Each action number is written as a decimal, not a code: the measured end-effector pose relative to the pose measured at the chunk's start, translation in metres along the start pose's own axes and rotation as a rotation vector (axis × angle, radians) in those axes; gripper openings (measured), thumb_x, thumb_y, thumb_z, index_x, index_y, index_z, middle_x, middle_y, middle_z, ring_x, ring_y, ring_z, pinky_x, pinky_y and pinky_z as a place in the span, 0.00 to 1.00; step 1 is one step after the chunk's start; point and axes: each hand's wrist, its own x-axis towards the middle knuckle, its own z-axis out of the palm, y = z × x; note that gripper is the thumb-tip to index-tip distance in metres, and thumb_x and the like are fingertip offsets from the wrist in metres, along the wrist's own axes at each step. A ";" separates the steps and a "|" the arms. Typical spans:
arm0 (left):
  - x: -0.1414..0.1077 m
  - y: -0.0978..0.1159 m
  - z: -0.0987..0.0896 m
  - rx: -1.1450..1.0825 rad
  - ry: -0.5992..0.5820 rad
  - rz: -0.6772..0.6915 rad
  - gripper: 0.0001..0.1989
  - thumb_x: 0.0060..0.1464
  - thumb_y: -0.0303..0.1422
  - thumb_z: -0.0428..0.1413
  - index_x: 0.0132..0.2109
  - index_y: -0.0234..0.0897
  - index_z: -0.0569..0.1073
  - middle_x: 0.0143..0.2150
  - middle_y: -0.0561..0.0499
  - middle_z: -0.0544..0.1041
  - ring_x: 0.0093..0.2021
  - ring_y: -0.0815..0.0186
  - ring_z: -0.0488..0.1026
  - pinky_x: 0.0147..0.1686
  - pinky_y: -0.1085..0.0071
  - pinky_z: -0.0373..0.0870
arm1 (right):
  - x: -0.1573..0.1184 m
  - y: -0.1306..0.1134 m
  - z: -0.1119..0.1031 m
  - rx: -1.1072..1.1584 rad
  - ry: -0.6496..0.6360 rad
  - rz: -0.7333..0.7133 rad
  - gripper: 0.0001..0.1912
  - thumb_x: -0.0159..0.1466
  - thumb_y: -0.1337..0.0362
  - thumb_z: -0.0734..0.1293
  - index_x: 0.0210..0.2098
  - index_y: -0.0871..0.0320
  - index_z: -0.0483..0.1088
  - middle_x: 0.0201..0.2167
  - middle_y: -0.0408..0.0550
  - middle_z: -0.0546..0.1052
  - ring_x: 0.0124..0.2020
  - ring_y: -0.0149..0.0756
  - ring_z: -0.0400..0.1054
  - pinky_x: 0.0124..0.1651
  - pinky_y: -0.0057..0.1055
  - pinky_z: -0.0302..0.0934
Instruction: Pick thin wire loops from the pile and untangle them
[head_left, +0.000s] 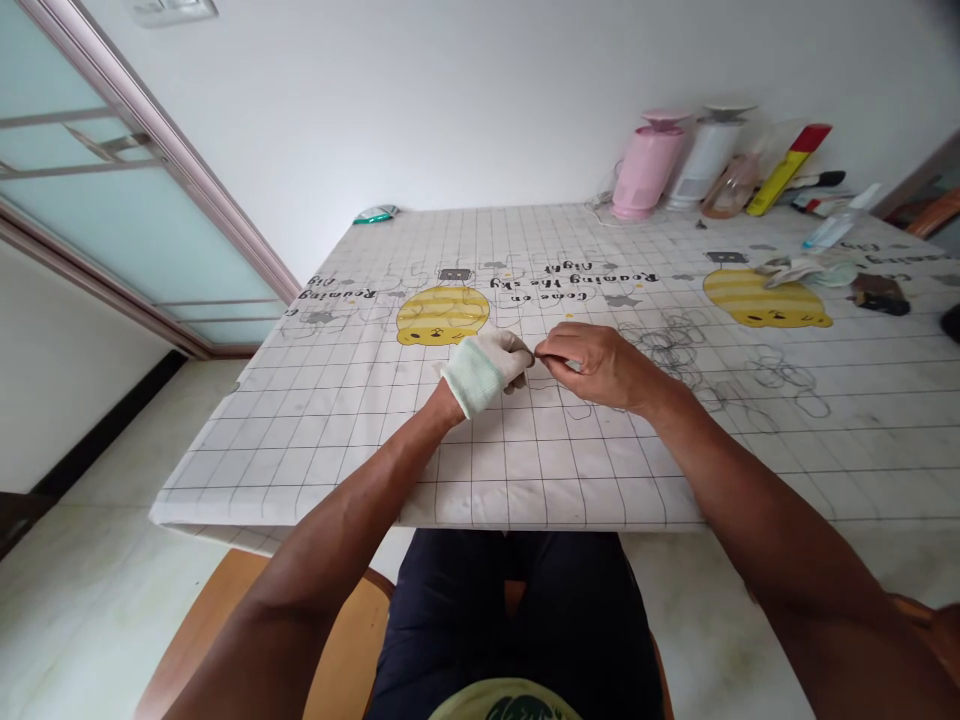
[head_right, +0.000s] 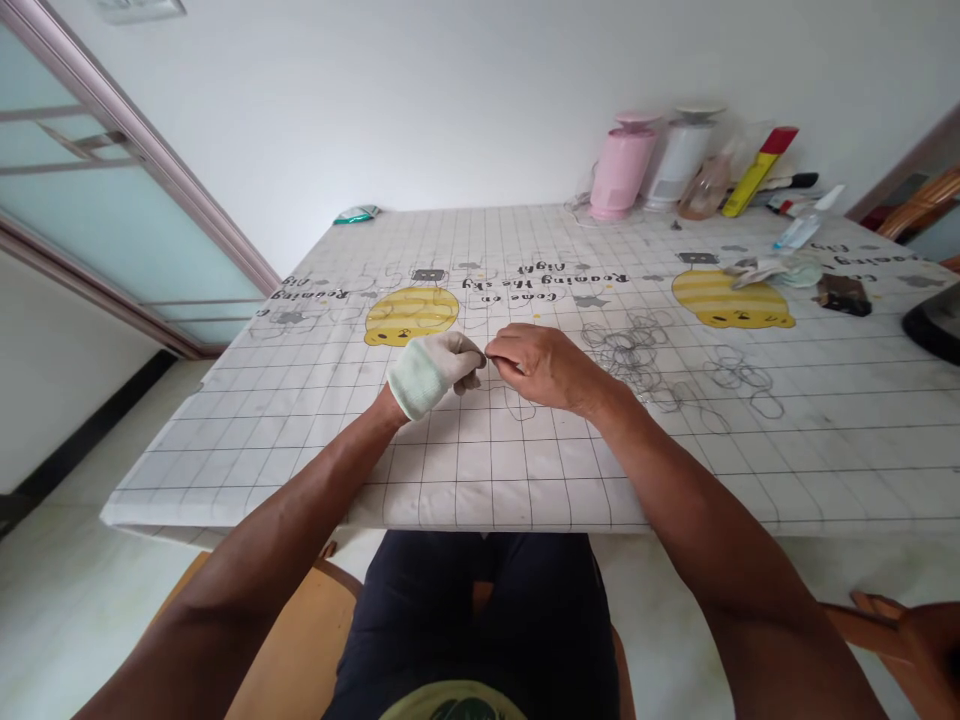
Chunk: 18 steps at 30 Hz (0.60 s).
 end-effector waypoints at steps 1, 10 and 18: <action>0.000 -0.001 0.000 -0.001 -0.013 0.009 0.06 0.58 0.29 0.55 0.35 0.37 0.77 0.26 0.52 0.80 0.24 0.70 0.75 0.26 0.75 0.69 | 0.000 0.000 -0.001 0.009 -0.011 0.000 0.12 0.70 0.69 0.62 0.38 0.53 0.77 0.36 0.47 0.79 0.38 0.40 0.72 0.42 0.38 0.65; -0.002 -0.002 0.002 -0.258 -0.066 0.050 0.12 0.64 0.39 0.58 0.44 0.34 0.79 0.39 0.46 0.85 0.32 0.66 0.81 0.38 0.69 0.76 | 0.002 0.002 -0.003 0.096 0.291 0.215 0.06 0.68 0.66 0.67 0.36 0.55 0.76 0.31 0.45 0.78 0.31 0.36 0.70 0.36 0.35 0.63; 0.008 -0.010 0.011 -0.483 -0.061 -0.117 0.07 0.60 0.32 0.60 0.37 0.32 0.79 0.31 0.44 0.83 0.27 0.66 0.79 0.34 0.68 0.77 | 0.003 -0.001 -0.009 0.103 0.206 0.193 0.06 0.69 0.61 0.68 0.39 0.54 0.77 0.38 0.48 0.82 0.39 0.41 0.75 0.44 0.39 0.67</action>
